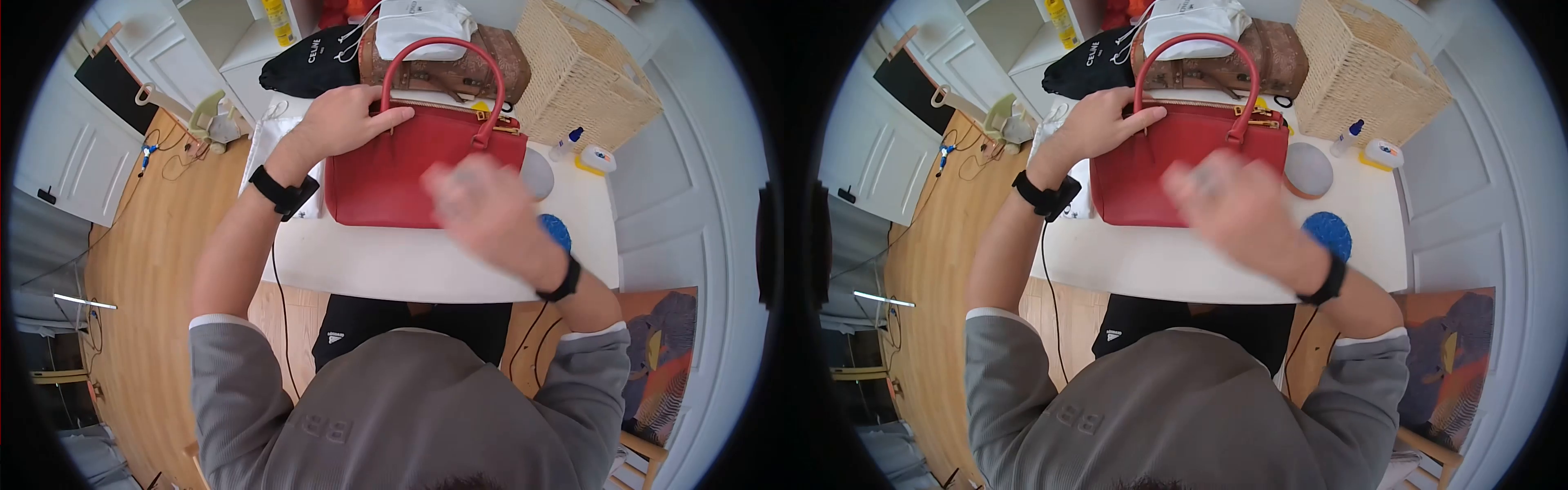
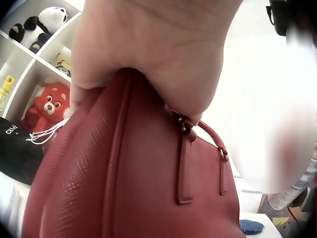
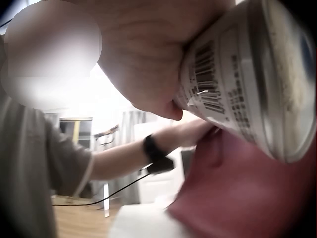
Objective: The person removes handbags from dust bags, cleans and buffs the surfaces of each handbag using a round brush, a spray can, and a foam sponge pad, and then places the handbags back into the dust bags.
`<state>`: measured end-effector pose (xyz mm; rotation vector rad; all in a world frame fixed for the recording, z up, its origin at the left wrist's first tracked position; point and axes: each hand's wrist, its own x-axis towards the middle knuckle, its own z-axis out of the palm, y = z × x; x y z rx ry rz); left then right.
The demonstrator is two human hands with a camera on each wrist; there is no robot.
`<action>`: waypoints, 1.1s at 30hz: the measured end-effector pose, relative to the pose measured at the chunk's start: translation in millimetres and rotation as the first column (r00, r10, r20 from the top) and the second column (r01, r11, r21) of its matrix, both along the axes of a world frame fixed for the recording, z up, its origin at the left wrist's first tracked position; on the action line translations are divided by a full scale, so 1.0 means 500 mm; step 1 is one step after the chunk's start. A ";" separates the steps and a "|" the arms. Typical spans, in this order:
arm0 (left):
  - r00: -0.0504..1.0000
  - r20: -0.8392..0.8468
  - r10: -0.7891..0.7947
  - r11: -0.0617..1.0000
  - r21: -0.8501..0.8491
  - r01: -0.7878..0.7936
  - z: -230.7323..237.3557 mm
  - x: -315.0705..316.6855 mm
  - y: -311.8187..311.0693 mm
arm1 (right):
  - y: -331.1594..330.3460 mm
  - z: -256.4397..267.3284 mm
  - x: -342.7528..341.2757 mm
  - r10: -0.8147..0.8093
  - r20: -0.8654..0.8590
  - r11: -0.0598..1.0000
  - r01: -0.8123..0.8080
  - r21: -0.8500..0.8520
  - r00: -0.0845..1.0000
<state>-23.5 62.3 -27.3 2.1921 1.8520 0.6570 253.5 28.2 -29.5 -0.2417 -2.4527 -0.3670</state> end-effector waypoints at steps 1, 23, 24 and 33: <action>1.000 -0.006 -0.002 1.000 -0.004 0.002 0.001 -0.001 0.004 | 0.021 0.013 0.017 -0.108 -0.142 0.993 0.112 0.021 0.984; 1.000 0.000 0.003 0.993 -0.118 -0.003 0.009 -0.011 0.057 | 0.001 -0.097 0.160 -0.168 0.206 0.973 0.196 -0.125 0.964; 1.000 -0.003 -0.016 0.990 -0.138 0.016 0.006 -0.017 0.065 | 0.005 -0.080 0.141 -0.224 0.097 0.970 0.231 -0.079 0.970; 0.997 0.077 0.002 0.994 -0.109 0.006 -0.007 -0.019 0.061 | -0.044 -0.045 -0.071 -0.109 -0.237 0.991 0.088 -0.096 0.965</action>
